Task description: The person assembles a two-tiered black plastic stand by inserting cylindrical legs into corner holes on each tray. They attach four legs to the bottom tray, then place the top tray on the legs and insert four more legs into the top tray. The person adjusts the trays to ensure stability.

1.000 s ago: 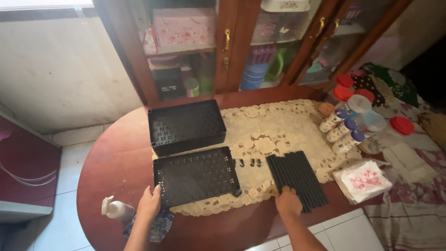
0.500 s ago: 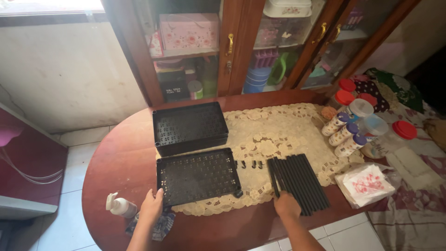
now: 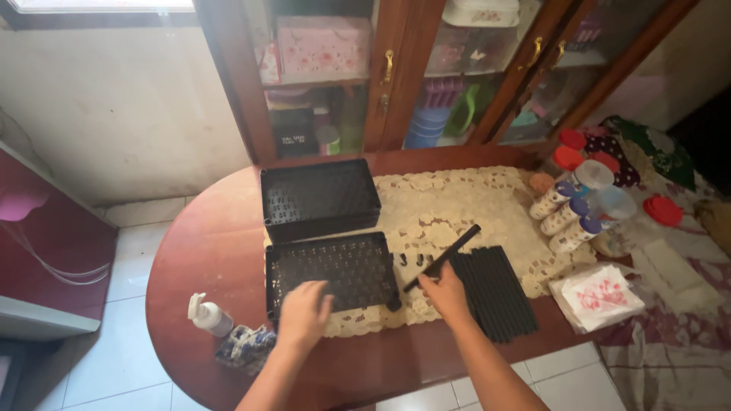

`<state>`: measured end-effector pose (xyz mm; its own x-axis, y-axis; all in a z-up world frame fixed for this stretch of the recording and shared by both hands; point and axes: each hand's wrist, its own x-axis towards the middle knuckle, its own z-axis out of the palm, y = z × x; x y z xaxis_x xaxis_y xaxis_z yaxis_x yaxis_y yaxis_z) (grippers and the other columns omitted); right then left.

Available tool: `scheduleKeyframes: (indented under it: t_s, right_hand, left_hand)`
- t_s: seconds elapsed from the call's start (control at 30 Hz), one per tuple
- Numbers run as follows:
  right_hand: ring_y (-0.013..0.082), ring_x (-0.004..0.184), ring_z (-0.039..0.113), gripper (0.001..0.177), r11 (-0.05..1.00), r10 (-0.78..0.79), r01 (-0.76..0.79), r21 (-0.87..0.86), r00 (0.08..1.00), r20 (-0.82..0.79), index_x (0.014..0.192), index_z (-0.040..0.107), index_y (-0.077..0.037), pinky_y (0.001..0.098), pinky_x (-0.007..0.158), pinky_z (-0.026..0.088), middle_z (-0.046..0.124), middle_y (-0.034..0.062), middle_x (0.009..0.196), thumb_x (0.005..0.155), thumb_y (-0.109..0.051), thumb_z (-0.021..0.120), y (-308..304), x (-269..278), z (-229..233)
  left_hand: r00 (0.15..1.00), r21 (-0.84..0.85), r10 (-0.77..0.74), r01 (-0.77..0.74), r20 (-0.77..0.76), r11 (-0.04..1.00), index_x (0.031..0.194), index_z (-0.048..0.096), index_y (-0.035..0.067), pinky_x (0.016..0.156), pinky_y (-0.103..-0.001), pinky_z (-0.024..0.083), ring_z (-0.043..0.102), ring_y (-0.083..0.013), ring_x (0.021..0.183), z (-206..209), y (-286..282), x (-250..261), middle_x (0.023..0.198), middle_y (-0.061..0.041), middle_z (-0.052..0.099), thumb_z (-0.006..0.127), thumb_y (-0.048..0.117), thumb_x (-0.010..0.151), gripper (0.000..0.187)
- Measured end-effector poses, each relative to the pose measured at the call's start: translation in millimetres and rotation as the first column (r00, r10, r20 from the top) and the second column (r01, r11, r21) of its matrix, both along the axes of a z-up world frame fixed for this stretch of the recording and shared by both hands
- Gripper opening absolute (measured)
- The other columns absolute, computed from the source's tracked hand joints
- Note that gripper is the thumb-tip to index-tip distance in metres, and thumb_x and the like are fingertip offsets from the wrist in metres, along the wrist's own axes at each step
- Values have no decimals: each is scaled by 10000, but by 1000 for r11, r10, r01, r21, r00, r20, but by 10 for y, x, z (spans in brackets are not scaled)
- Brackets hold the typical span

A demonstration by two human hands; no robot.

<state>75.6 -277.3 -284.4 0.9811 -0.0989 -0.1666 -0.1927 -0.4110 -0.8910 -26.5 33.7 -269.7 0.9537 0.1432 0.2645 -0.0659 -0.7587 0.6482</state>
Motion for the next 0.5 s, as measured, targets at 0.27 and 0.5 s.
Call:
scheduleKeyframes:
  t_s: [0.27,0.5]
  right_hand:
    - [147,712,746,288,997,63,-67,27,989,132,1099,664,-44,317,653,572,780,92,853,868,-198,740,151,-102,-29]
    - [167,730,705,271,997,73,-65,-51,981,180,1084,675,-53,320,648,551,752,102,814,863,-189,752,220,-287,-44]
  left_hand:
    - [960,13,-252,256,-124,967,1258,639,43,1025,-537,427,613,-342,1168,-252,-551,105,1203,-136,682,715,267,854,468]
    - [942,80,-296,311,-156,947,1313,598,44,1041,-647,364,541,-330,1280,-406,-877,250,1303,-134,643,723,276,819,560]
